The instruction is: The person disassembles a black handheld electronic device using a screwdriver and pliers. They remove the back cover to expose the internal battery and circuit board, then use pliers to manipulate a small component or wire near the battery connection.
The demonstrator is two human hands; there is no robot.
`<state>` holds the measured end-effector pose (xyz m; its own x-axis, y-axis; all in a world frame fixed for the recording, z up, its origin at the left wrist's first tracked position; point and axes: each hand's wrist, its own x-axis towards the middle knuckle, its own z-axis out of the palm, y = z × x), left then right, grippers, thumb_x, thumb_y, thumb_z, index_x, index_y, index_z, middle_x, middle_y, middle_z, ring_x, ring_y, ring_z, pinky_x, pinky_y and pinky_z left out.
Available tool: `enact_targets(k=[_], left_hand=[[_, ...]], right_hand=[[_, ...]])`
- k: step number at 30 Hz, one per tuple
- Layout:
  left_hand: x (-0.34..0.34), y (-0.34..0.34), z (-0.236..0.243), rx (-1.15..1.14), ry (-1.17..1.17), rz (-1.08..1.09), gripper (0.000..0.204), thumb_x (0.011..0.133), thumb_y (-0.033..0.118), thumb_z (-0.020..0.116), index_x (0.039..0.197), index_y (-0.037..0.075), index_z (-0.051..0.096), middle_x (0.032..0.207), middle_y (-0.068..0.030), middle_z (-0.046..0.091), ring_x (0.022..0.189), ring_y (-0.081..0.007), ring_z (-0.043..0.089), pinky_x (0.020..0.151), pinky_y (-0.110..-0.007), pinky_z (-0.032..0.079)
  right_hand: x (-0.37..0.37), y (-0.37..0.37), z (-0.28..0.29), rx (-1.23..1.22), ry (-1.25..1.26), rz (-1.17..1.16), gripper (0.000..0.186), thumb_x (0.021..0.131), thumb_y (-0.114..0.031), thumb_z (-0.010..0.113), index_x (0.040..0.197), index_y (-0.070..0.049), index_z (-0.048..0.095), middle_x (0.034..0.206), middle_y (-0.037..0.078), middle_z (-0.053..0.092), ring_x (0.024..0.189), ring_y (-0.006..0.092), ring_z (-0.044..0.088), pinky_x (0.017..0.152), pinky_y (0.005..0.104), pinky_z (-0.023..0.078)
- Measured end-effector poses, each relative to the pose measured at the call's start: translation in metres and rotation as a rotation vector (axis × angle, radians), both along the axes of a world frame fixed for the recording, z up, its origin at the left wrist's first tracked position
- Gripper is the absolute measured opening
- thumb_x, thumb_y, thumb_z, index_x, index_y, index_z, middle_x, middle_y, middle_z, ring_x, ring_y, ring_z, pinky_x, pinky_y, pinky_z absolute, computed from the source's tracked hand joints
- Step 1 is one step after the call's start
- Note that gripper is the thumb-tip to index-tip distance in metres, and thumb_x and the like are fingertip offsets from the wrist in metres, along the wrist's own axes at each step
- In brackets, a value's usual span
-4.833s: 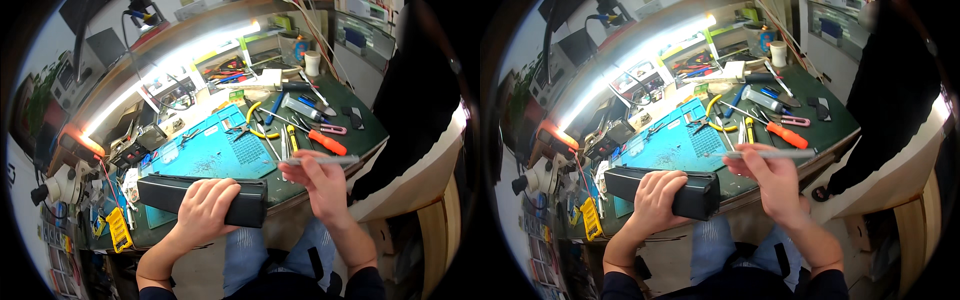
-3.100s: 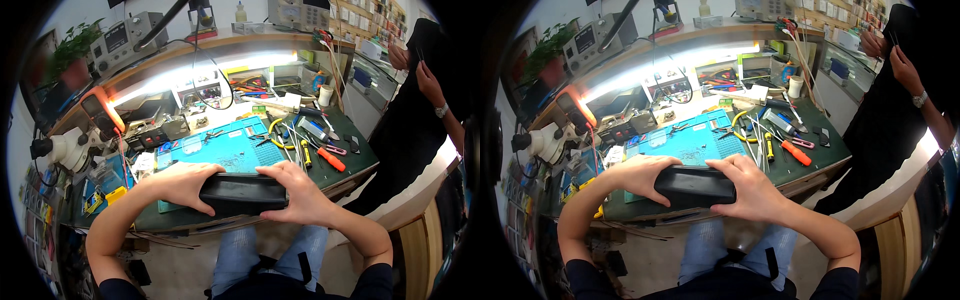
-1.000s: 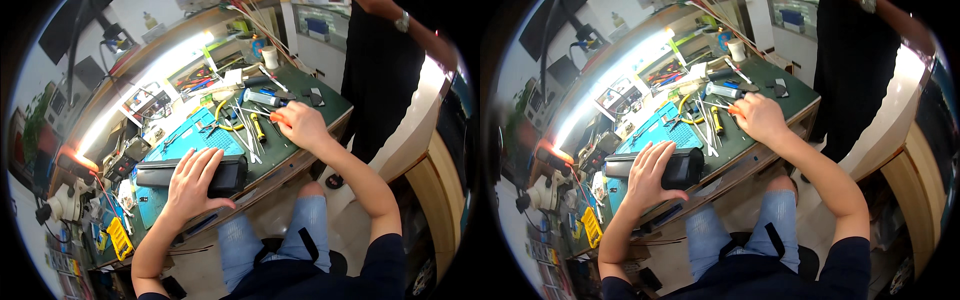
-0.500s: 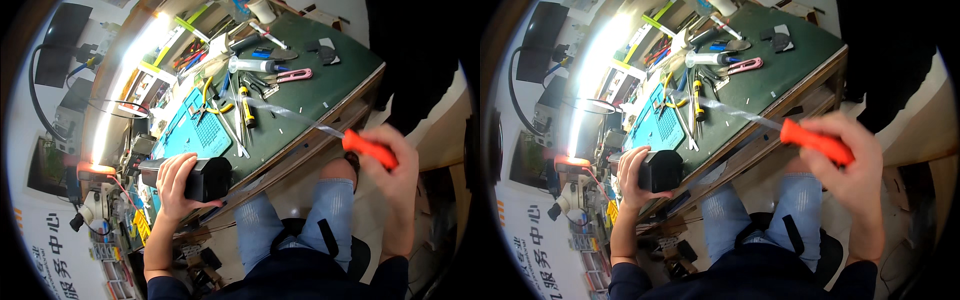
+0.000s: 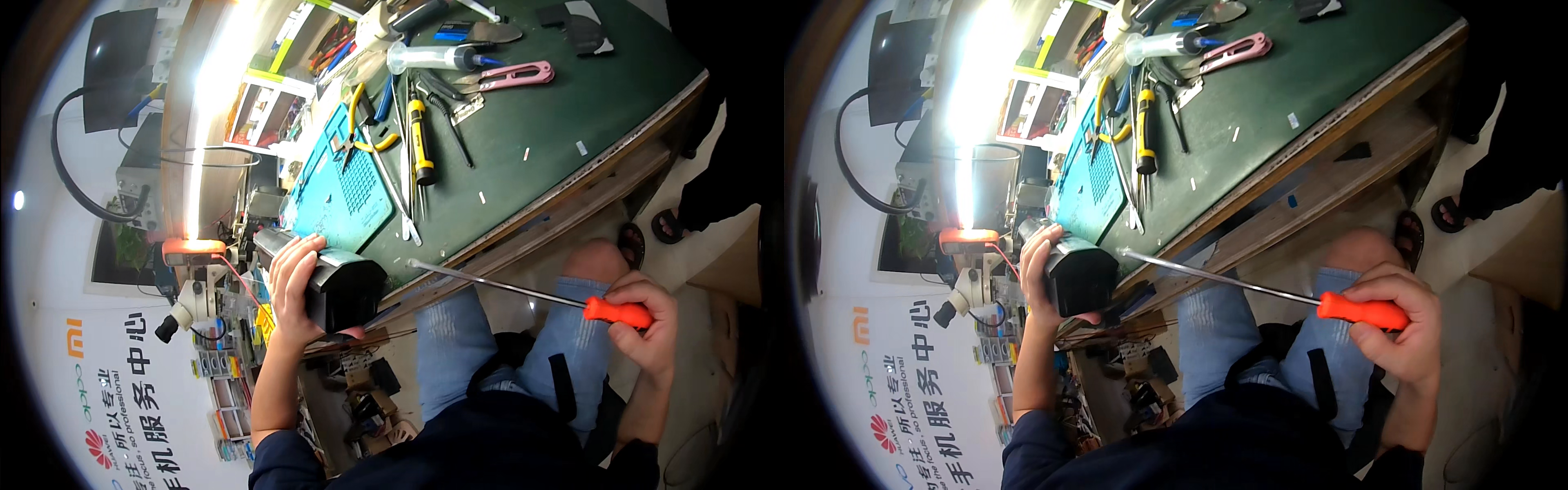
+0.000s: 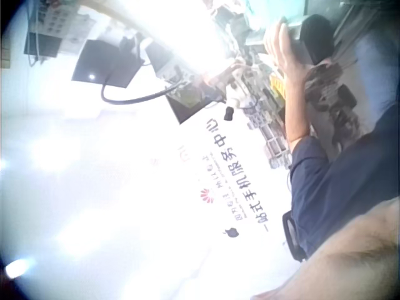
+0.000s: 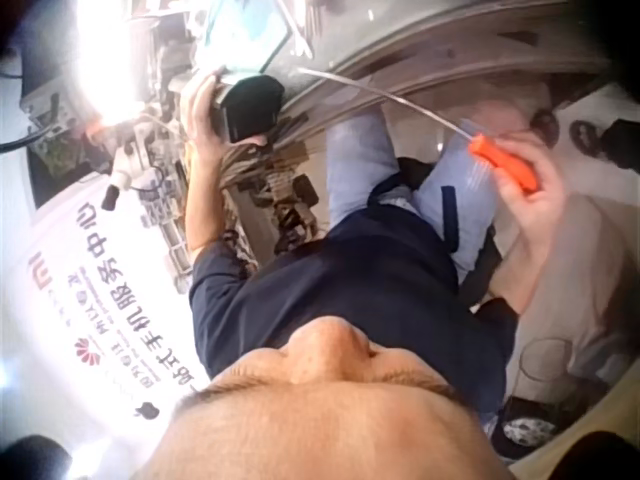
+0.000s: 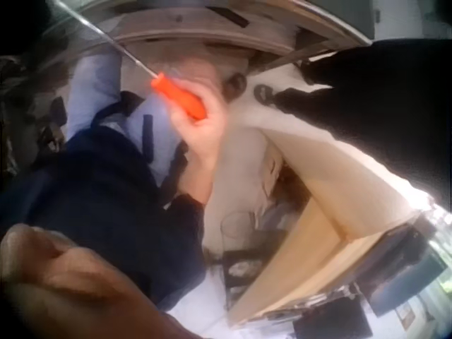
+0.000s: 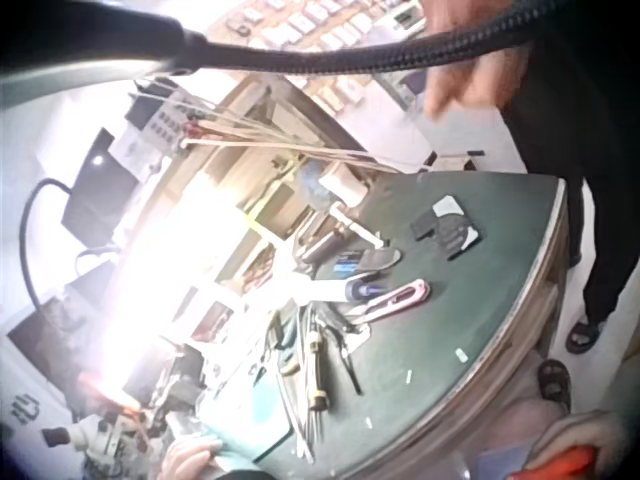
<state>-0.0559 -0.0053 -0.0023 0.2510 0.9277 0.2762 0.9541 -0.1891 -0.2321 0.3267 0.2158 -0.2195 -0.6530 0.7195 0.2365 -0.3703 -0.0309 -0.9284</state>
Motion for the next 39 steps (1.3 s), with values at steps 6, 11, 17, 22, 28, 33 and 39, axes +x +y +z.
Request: enact_targets(k=[6, 11, 17, 22, 28, 33, 39], left_hand=[[0.009, 0.003, 0.001, 0.015, -0.004, 0.031, 0.116, 0.07, 0.081, 0.077, 0.148, 0.001, 0.046, 0.14, -0.0262, 0.063, 0.129, -0.0428, 0.063, 0.114, -0.058, 0.044], [0.009, -0.009, 0.001, 0.016, -0.006, 0.117, 0.131, 0.069, 0.083, 0.074, 0.162, 0.003, 0.028, 0.157, -0.0282, 0.046, 0.145, -0.0464, 0.047, 0.123, -0.062, 0.029], [-0.05, -0.066, -0.002, 0.317, -0.332, 0.413, 0.112, 0.093, 0.077, 0.056, 0.164, -0.002, 0.022, 0.167, -0.0256, 0.031, 0.155, -0.0414, 0.03, 0.127, -0.052, 0.022], [-0.13, -0.108, -0.026, 0.524, -0.768, 0.678, 0.082, 0.109, 0.052, 0.053, 0.161, -0.006, 0.028, 0.16, -0.0261, 0.043, 0.146, -0.0348, 0.046, 0.123, -0.045, 0.033], [-0.158, -0.101, -0.037, 0.324, -1.0, 0.774, 0.059, 0.109, 0.049, 0.057, 0.144, 0.001, 0.056, 0.131, -0.0156, 0.067, 0.121, -0.0224, 0.061, 0.107, -0.034, 0.045], [-0.163, -0.087, -0.027, 0.251, -1.199, 0.654, 0.046, 0.11, 0.045, 0.058, 0.121, 0.001, 0.065, 0.11, -0.006, 0.065, 0.105, -0.0145, 0.056, 0.097, -0.03, 0.044], [-0.164, -0.087, -0.039, 0.363, -1.217, 0.701, 0.055, 0.108, 0.044, 0.061, 0.139, -0.001, 0.061, 0.129, -0.0132, 0.068, 0.12, -0.0182, 0.059, 0.108, -0.031, 0.043]], right_hand=[[-0.002, -0.007, 0.024, -0.046, -0.033, -0.002, 0.039, 0.075, -0.007, 0.073, 0.113, 0.003, 0.072, 0.104, 0.013, 0.069, 0.093, 0.0218, 0.065, 0.085, 0.0328, 0.051], [-0.047, -0.002, 0.1, 0.495, -0.048, -0.296, 0.041, 0.082, -0.001, 0.067, 0.124, 0.0, 0.07, 0.116, 0.014, 0.065, 0.095, 0.025, 0.063, 0.087, 0.033, 0.051], [-0.134, 0.028, 0.157, 1.125, -0.322, -0.559, 0.039, 0.088, -0.002, 0.068, 0.127, -0.007, 0.071, 0.118, 0.008, 0.065, 0.106, 0.0284, 0.062, 0.091, 0.039, 0.048], [-0.166, 0.037, 0.156, 1.338, -0.494, -0.604, 0.039, 0.087, -0.006, 0.071, 0.126, -0.006, 0.07, 0.12, 0.007, 0.066, 0.112, 0.0274, 0.061, 0.094, 0.0407, 0.047], [-0.18, -0.047, 0.202, 0.78, -0.376, -0.03, 0.053, 0.098, -0.039, 0.073, 0.135, -0.002, 0.065, 0.12, 0.016, 0.072, 0.107, 0.029, 0.068, 0.091, 0.0414, 0.054], [-0.199, -0.07, 0.212, 0.73, -0.655, 0.241, 0.075, 0.093, -0.054, 0.076, 0.144, -0.001, 0.058, 0.13, 0.021, 0.07, 0.118, 0.0312, 0.069, 0.1, 0.0389, 0.053], [-0.217, -0.075, 0.226, 0.37, -0.692, 0.382, 0.056, 0.091, -0.031, 0.081, 0.133, 0.003, 0.067, 0.117, 0.012, 0.073, 0.107, 0.0156, 0.068, 0.096, 0.0316, 0.054]])
